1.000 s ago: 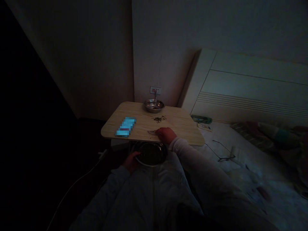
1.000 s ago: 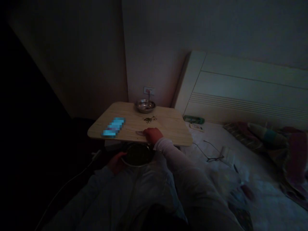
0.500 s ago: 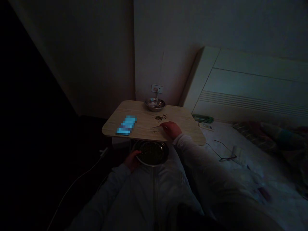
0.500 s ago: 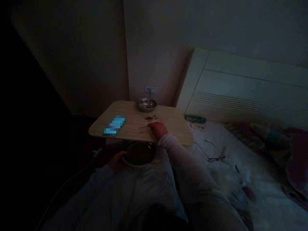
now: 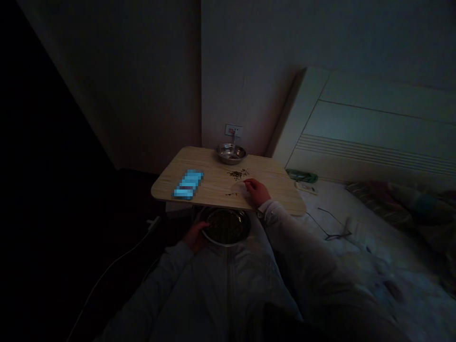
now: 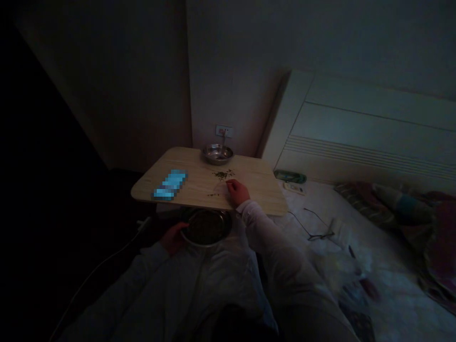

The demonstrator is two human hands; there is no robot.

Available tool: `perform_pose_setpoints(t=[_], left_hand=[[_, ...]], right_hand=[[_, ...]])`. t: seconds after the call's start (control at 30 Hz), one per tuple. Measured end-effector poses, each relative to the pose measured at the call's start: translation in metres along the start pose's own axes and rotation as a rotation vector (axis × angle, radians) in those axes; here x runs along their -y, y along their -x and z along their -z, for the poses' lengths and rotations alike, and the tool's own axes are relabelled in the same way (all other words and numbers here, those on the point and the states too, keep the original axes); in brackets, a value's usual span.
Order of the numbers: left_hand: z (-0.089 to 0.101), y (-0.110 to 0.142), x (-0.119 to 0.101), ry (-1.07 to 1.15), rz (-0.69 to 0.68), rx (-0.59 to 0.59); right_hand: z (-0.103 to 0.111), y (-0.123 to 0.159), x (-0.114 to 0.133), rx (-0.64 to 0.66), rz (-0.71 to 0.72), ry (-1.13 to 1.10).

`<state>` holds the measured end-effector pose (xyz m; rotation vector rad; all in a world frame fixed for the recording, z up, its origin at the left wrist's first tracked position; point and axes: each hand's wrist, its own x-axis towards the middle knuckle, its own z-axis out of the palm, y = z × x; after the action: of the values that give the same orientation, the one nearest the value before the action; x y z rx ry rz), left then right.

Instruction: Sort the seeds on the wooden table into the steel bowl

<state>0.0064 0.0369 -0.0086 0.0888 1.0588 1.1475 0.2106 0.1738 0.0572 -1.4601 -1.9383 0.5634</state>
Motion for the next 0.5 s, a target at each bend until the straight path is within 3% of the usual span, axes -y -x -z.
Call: perform_pose_setpoints(t=[0.13, 0.3, 0.5], left_hand=[[-0.003, 0.004, -0.001, -0.002, -0.002, -0.003], [-0.005, 0.004, -0.001, -0.015, 0.008, -0.024], [-0.004, 0.001, -0.002, -0.021, 0.015, -0.032]], right_hand=[[-0.010, -0.004, 0.001, -0.087, -0.087, -0.084], [-0.020, -0.006, -0.002, -0.313, -0.221, -0.286], [-0.022, -0.009, -0.018, -0.298, -0.203, -0.379]])
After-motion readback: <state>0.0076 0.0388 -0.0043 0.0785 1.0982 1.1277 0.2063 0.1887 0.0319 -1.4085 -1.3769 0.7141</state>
